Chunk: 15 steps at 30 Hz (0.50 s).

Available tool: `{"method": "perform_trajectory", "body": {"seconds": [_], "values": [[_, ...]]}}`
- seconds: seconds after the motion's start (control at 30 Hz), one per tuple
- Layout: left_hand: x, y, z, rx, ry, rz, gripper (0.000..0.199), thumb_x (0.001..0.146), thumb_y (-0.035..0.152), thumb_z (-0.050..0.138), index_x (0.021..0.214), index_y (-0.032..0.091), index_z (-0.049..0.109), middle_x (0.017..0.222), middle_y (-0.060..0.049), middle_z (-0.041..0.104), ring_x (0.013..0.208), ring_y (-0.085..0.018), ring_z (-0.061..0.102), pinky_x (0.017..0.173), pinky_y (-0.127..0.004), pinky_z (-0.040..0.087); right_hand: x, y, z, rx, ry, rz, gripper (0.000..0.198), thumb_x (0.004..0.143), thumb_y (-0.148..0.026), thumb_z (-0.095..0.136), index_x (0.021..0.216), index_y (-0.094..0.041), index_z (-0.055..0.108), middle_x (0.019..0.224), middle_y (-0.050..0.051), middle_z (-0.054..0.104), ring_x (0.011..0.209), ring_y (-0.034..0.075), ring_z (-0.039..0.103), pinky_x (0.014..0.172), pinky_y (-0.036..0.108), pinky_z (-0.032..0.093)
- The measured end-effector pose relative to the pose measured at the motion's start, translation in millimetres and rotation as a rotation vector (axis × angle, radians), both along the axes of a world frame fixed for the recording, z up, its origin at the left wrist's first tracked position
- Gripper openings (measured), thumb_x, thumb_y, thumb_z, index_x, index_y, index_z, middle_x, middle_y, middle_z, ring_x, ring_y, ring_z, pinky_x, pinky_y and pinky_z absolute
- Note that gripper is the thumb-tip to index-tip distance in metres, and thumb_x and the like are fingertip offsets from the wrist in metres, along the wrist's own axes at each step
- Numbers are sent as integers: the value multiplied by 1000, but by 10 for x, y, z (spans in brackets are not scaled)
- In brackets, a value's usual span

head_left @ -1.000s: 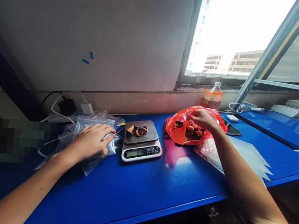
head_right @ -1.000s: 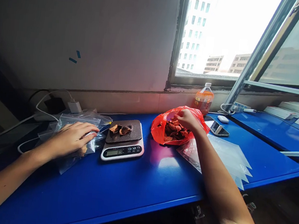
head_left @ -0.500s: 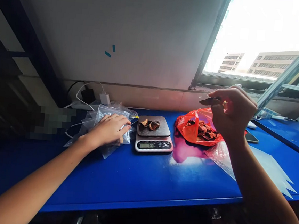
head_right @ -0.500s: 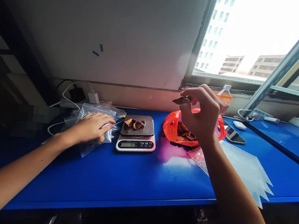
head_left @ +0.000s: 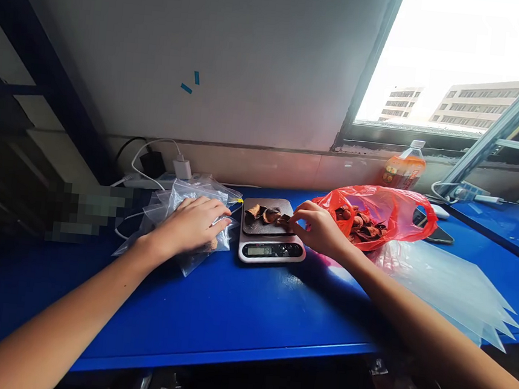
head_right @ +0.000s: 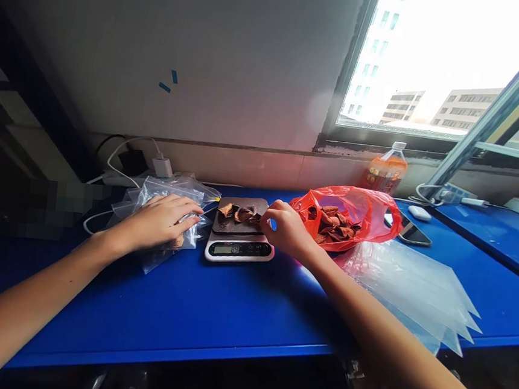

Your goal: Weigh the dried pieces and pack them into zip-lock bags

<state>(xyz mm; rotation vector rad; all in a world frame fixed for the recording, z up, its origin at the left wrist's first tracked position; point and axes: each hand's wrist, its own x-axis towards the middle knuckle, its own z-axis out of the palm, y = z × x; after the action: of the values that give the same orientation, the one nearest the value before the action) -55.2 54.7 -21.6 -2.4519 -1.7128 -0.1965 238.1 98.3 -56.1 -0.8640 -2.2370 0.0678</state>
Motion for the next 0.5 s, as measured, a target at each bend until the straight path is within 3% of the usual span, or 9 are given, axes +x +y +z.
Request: {"method": "perform_trajectory", "body": {"seconds": [0.2,0.33,0.4,0.43,0.5], "values": [[19,-30,29,-10,-12,9,39,92,43,35,114,24,62,124,-4,63,116,-27,52,97,-47,37,22,-152,313,191,182,-26,15,86,-20,52,83,-20,67,78,5,63,71,15,58,65,30,48],[36,-55,43,-19,-4,15,39,93,40,34,114,24,62,124,-4,62,115,-26,52,98,-46,37,375,-507,648,284,505,-98,25,83,-24,55,106,-24,65,70,0,62,60,15,59,58,33,48],[47,-59,41,-18,0,16,39,93,40,35,114,24,62,124,-4,62,116,-26,52,99,-46,37,699,-736,740,373,663,-192,21,77,-33,64,95,-24,68,66,1,60,55,15,57,52,34,45],[52,-59,39,-16,1,15,39,93,40,35,114,24,62,124,-4,62,116,-26,52,99,-46,37,877,-850,754,333,632,-311,17,77,-41,64,84,-26,68,63,2,59,52,15,56,47,34,42],[61,-54,34,-8,4,11,39,92,40,36,114,23,62,124,-4,63,116,-27,52,99,-46,36,1211,-1057,710,264,556,-483,29,80,-52,56,69,-27,64,61,4,58,49,16,54,43,36,38]]}}
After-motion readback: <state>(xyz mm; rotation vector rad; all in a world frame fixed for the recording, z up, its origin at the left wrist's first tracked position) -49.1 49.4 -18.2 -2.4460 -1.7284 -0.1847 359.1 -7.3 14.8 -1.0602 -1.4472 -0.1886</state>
